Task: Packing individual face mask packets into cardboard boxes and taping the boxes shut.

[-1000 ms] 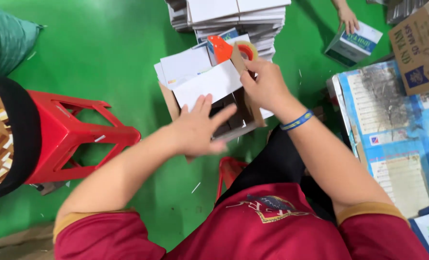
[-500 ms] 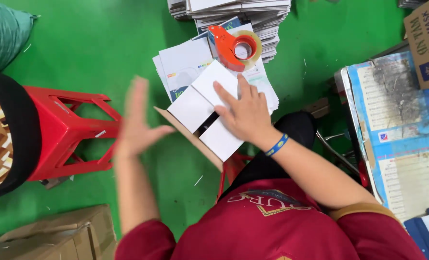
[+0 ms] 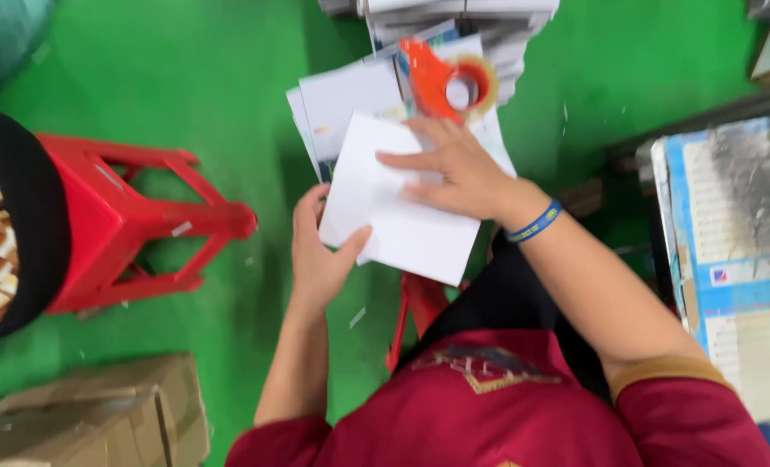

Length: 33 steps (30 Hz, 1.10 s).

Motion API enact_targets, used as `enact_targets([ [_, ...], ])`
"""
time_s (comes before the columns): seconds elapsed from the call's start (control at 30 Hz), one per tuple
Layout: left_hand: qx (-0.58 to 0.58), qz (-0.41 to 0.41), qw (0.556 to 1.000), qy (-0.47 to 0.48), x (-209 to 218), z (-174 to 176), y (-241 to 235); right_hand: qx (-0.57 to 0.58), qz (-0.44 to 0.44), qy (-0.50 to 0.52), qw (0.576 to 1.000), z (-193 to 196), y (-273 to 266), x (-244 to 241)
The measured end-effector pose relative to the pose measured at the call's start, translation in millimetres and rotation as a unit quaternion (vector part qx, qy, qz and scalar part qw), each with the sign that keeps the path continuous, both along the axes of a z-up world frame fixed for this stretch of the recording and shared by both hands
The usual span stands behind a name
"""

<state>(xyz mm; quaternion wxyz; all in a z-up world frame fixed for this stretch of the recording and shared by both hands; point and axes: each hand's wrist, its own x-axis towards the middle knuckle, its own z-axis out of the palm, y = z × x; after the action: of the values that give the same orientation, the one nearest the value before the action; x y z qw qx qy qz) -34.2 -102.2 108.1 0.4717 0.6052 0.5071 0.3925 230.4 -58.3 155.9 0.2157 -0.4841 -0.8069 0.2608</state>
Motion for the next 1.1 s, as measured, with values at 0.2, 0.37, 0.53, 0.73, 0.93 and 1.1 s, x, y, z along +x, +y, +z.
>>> enact_targets([
  [0.2,0.039,0.006,0.991,0.126,-2.6,14.9,31.9,0.028,-0.021,-0.039,0.999,-0.9,18.4,-17.4],
  [0.37,0.194,-0.047,0.953,0.226,-0.6,16.5,59.1,0.106,-0.032,-0.024,0.994,-35.0,47.4,5.9],
  [0.53,0.138,0.006,0.96,0.244,-1.4,14.6,52.2,0.033,-0.157,0.082,0.984,-111.8,110.7,92.7],
  [0.73,0.11,0.036,0.962,0.246,5.1,16.8,52.6,-0.09,-0.233,-0.252,0.935,-226.3,110.9,52.4],
  [0.93,0.127,0.064,0.965,0.219,9.8,20.4,48.7,-0.121,-0.289,-0.094,0.945,-178.3,107.2,106.6],
  [1.1,0.146,0.077,0.962,0.216,10.0,11.1,46.9,-0.185,-0.328,0.202,0.904,24.4,28.0,121.8],
])
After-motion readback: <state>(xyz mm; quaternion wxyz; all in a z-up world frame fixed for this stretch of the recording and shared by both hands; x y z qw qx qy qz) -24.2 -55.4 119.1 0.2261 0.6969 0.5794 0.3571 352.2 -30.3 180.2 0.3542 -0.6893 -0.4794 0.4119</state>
